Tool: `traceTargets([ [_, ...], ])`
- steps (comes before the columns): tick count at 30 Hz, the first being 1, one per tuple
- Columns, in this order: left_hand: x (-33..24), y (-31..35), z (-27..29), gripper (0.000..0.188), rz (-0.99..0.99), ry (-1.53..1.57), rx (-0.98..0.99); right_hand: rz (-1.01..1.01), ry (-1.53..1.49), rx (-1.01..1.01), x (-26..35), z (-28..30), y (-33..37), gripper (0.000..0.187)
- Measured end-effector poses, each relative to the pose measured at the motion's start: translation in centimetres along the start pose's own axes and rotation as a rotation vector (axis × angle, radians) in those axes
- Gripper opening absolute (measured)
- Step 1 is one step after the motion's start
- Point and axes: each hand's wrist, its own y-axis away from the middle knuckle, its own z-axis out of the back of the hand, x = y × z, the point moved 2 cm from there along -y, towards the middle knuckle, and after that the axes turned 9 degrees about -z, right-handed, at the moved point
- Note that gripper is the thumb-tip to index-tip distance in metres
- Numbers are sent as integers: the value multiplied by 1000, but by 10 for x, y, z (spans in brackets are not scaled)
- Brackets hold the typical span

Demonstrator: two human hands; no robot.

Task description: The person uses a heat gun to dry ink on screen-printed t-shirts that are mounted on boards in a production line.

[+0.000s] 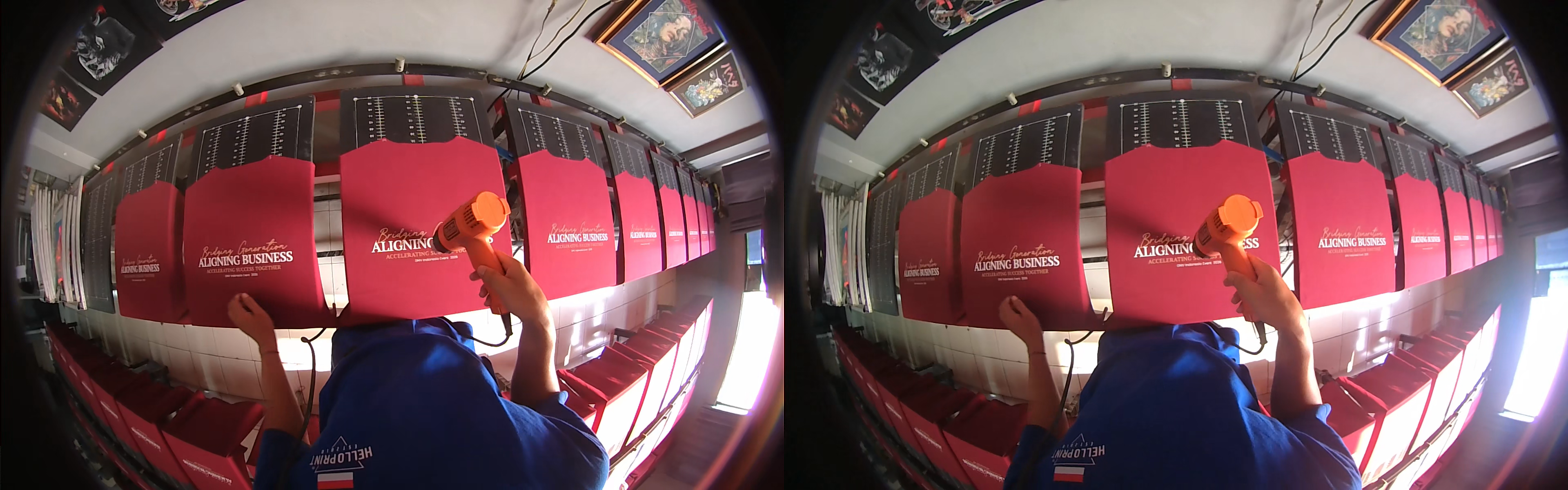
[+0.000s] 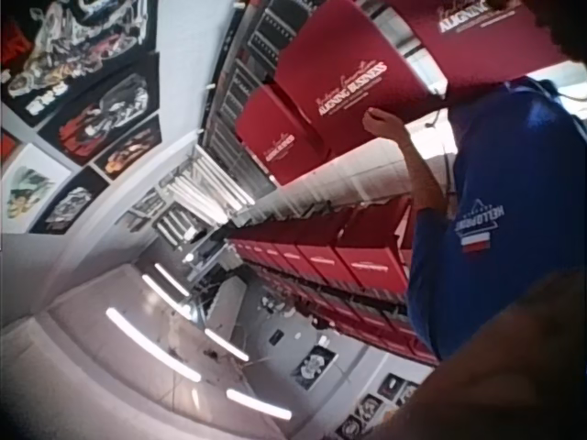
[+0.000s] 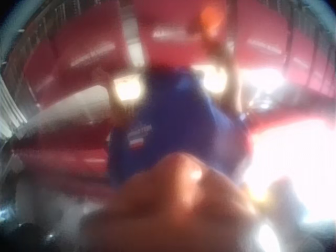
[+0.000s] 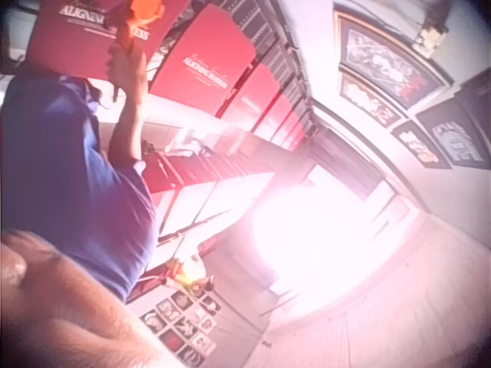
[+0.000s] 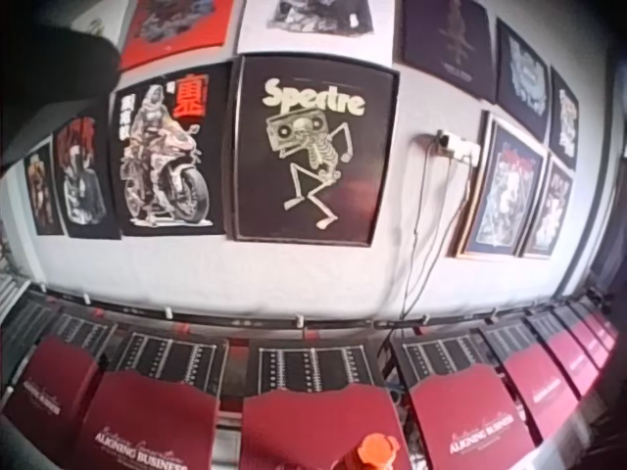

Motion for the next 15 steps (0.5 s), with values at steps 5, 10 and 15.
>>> traceTargets([
  [5, 73, -33, 14, 37, 31, -322, -42, -59, 61, 0, 7, -14, 5, 29],
  [10, 124, -57, 11, 45, 52, -501, -60, -48, 40, -30, 8, -29, 9, 30],
  [15, 160, -80, 9, 49, 104, -510, -1, -35, -15, -68, 6, -36, 9, 30],
])
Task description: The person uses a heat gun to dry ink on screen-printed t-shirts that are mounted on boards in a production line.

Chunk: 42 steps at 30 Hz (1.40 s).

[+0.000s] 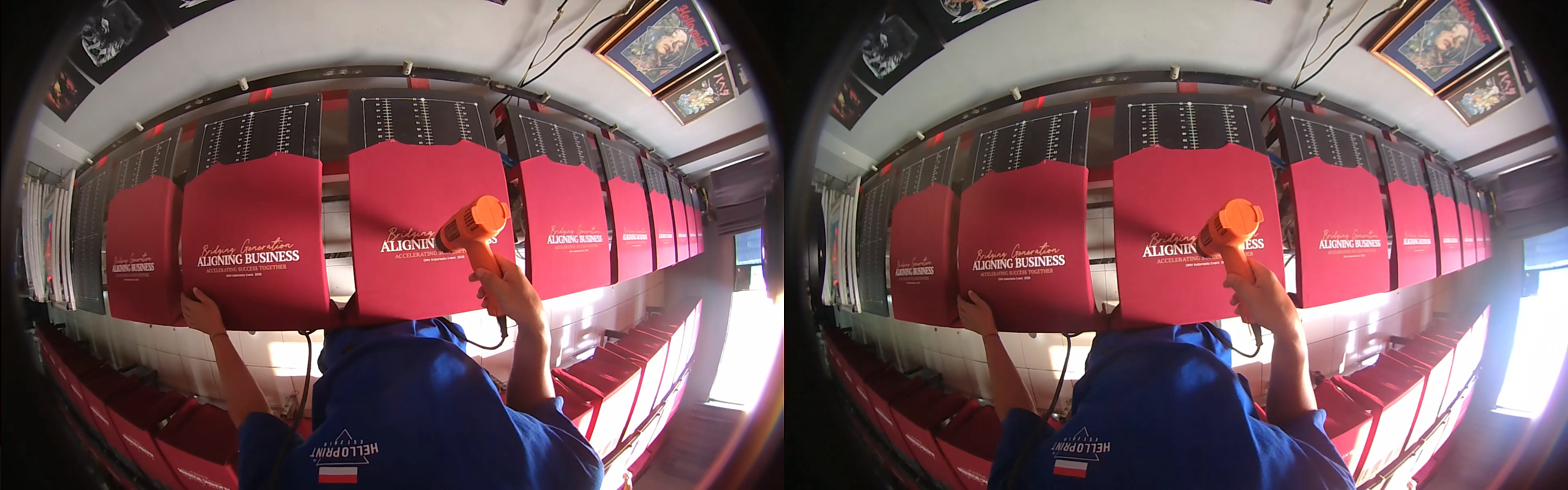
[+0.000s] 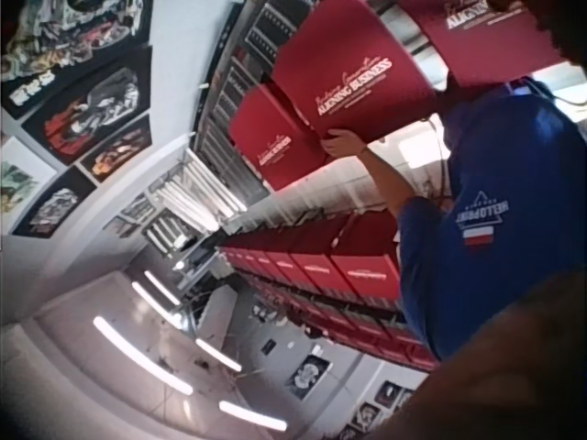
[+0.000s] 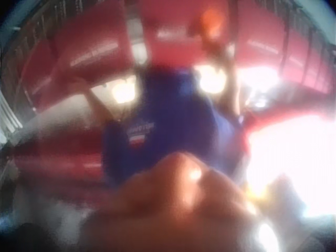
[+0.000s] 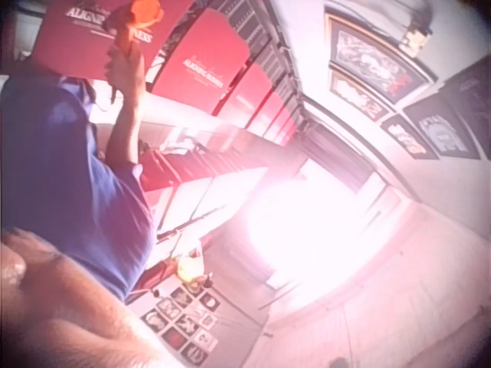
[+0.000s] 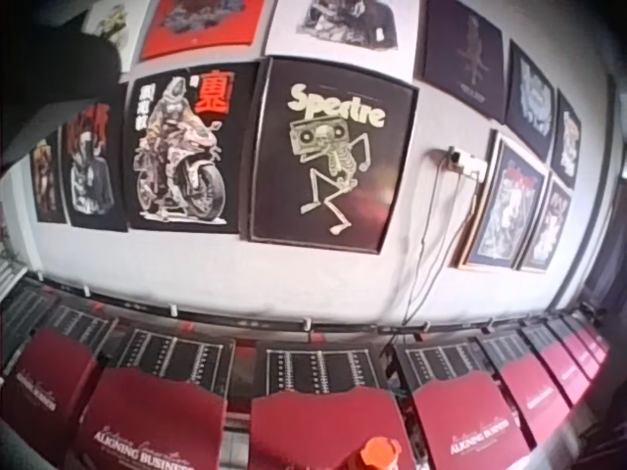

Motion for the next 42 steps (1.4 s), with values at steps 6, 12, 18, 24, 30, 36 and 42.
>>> traceTargets([
  [6, -14, -14, 1, 54, 166, -72, 152, -5, -5, -37, -1, -4, 0, 30],
  [12, -7, -29, 0, 58, 254, -29, 262, 33, 3, -15, 6, -16, 2, 30],
  [18, -7, -33, 0, 58, 275, -23, 302, 37, 14, -1, 7, -23, 3, 27],
  [24, -7, -31, -1, 57, 259, -38, 274, -2, 74, -6, 7, -24, 4, 26],
  [30, -5, -29, -3, 57, 249, -36, 239, -90, 213, 4, 16, -27, 8, 31],
  [36, -11, -30, -1, 56, 258, -33, 255, -26, 81, -12, 14, -35, 5, 29],
  [42, -6, -31, -4, 55, 276, -42, 281, 21, 48, 13, 14, -39, 4, 28],
])
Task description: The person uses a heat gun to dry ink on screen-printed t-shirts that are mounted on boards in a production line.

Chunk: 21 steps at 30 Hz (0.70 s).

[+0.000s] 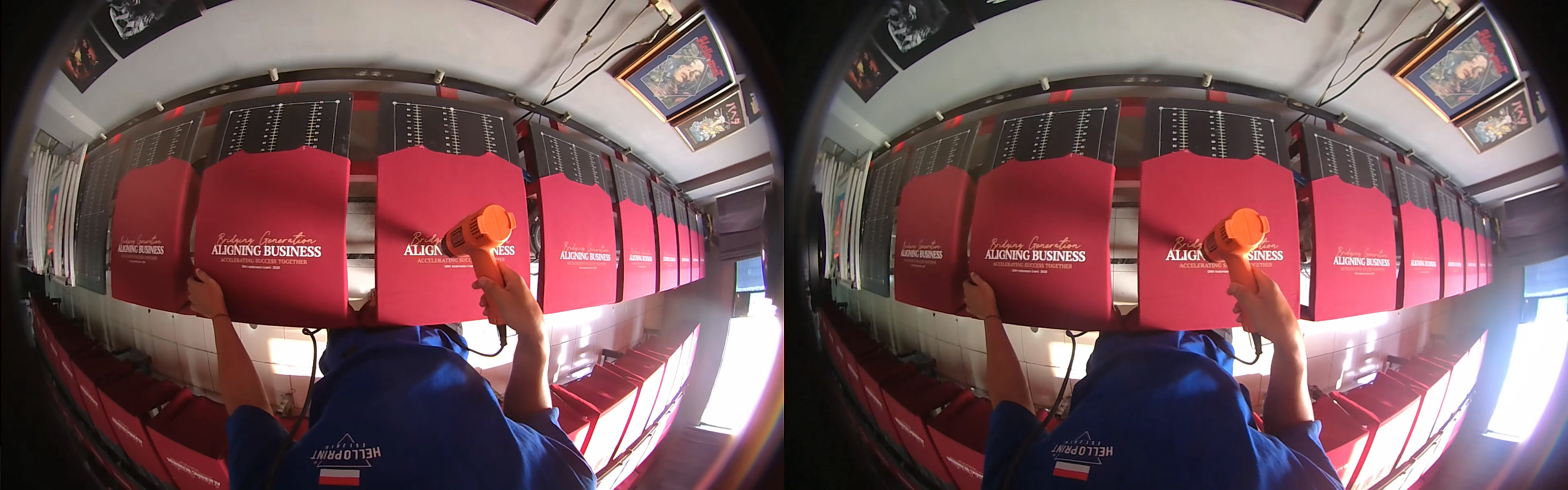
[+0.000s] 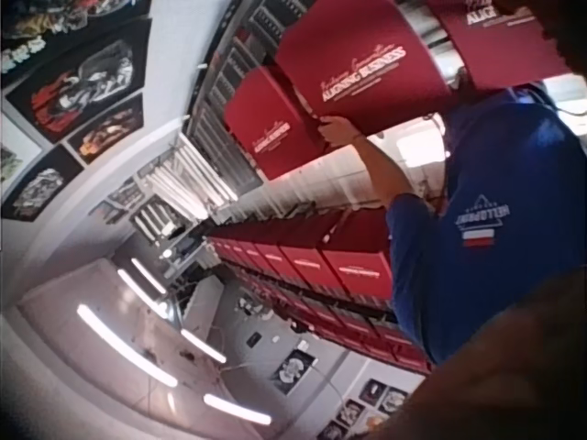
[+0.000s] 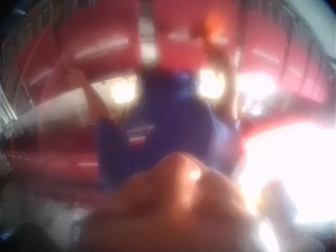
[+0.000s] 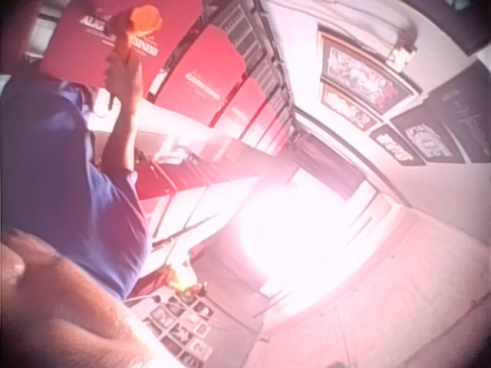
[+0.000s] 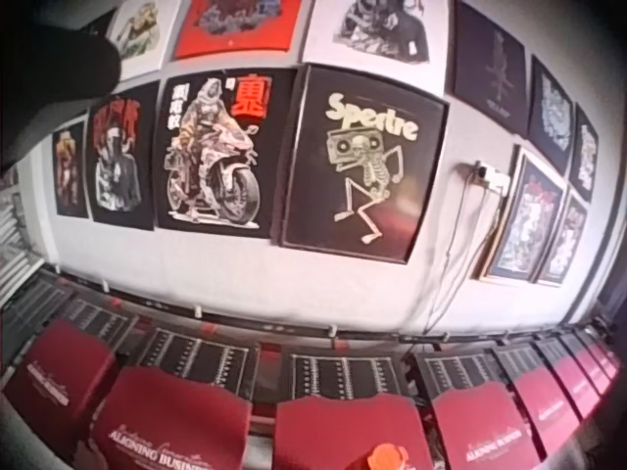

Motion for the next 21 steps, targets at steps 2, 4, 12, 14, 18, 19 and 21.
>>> traceTargets([
  [2, -1, 0, 0, 56, -1, 15, -5, 4, 29, 8, 1, 0, 0, 28],
  [4, -3, 2, 1, 56, -7, 24, -10, 7, 32, 3, 1, 0, -1, 28],
  [12, 0, 3, 1, 56, -18, 22, -25, -1, 11, 50, 0, -2, -7, 30],
  [14, 0, 2, 0, 56, -22, 28, -27, 5, 50, 48, 4, -5, -5, 29],
  [18, 1, 2, 0, 55, -16, 27, -38, -8, 43, 67, 3, -5, -7, 30],
  [19, 1, 2, 0, 55, -13, 26, -41, -11, 57, 60, 3, -6, -7, 30],
  [21, -2, 3, 2, 55, -12, 38, -27, -20, 80, 42, 9, -12, -2, 30],
])
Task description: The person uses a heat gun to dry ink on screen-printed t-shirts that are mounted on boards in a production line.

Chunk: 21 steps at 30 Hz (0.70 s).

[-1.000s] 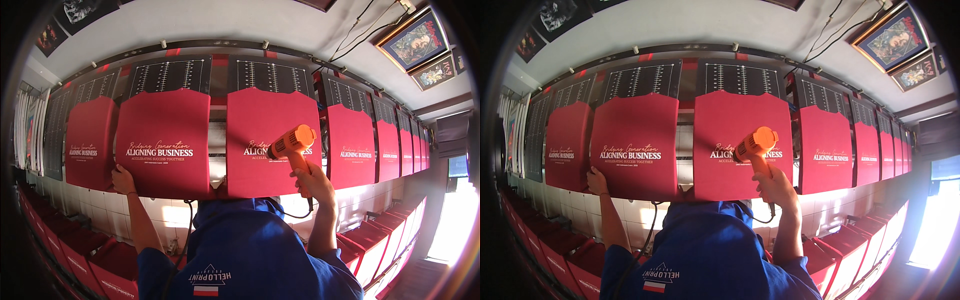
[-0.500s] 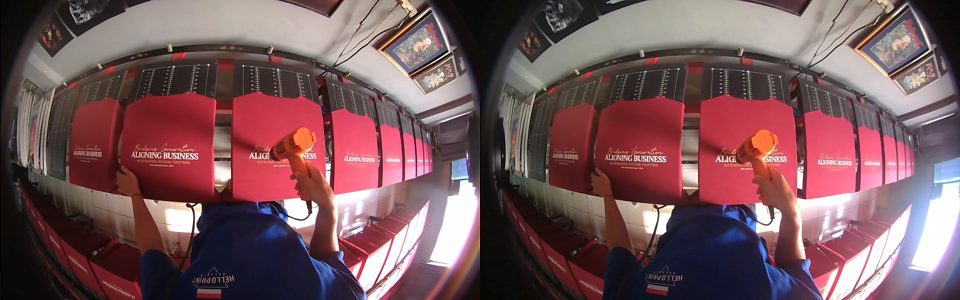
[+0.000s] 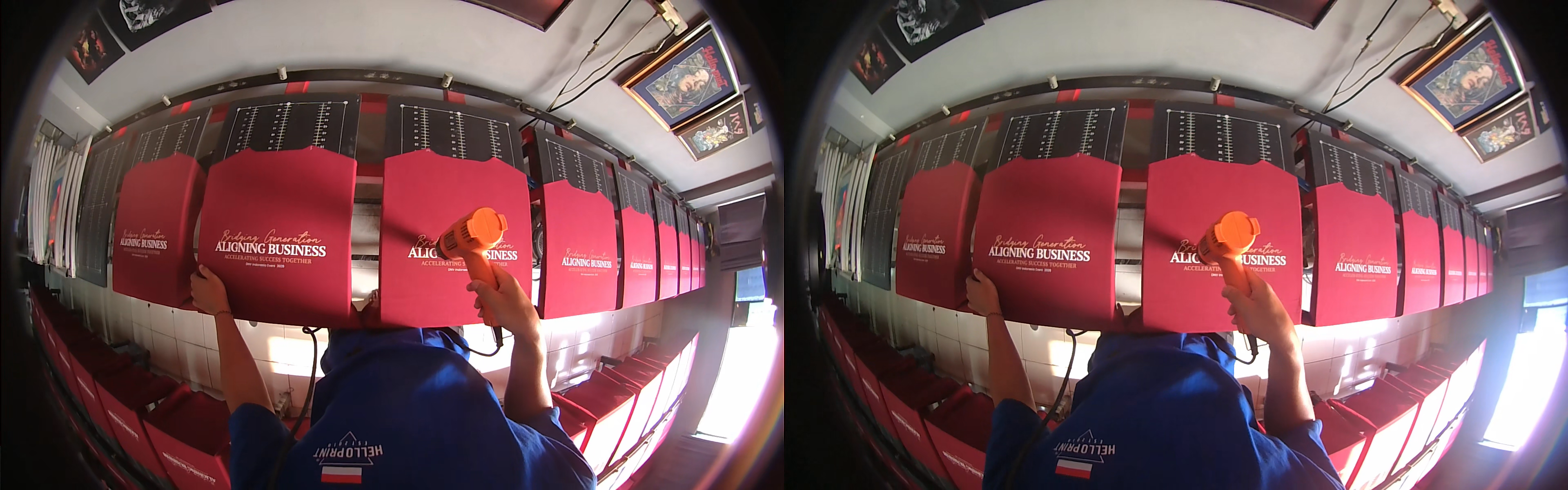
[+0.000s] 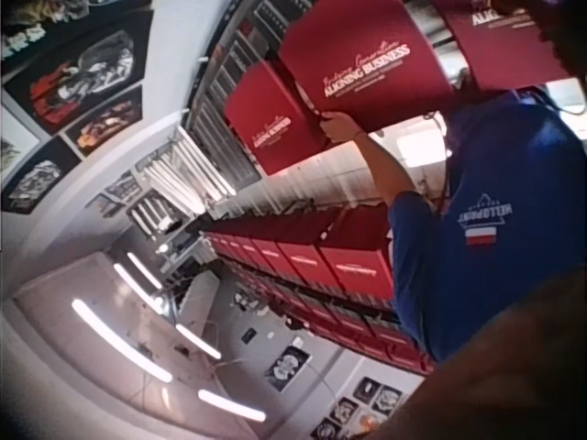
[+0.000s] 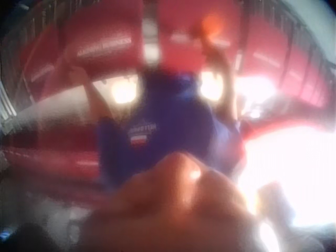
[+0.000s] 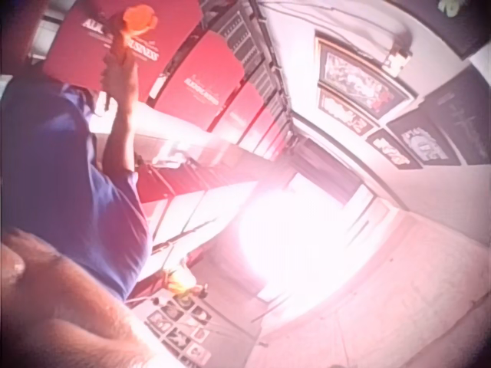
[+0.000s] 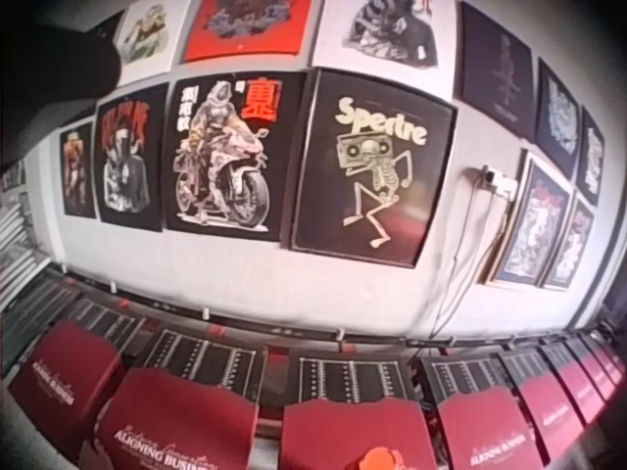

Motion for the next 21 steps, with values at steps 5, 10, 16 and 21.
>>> traceTargets([
  [5, -1, 1, 3, 55, 6, 1, -5, -12, 35, 42, 2, 0, -2, 31],
  [10, 0, 1, 4, 55, 6, -4, 1, -13, 38, 62, 2, -2, -6, 32],
  [16, 0, 0, 3, 54, -2, -40, -28, 48, 14, 69, 0, -9, -6, 35],
  [21, -3, 0, 3, 54, -3, -2, -4, -6, 138, 88, 9, -12, -3, 32],
])
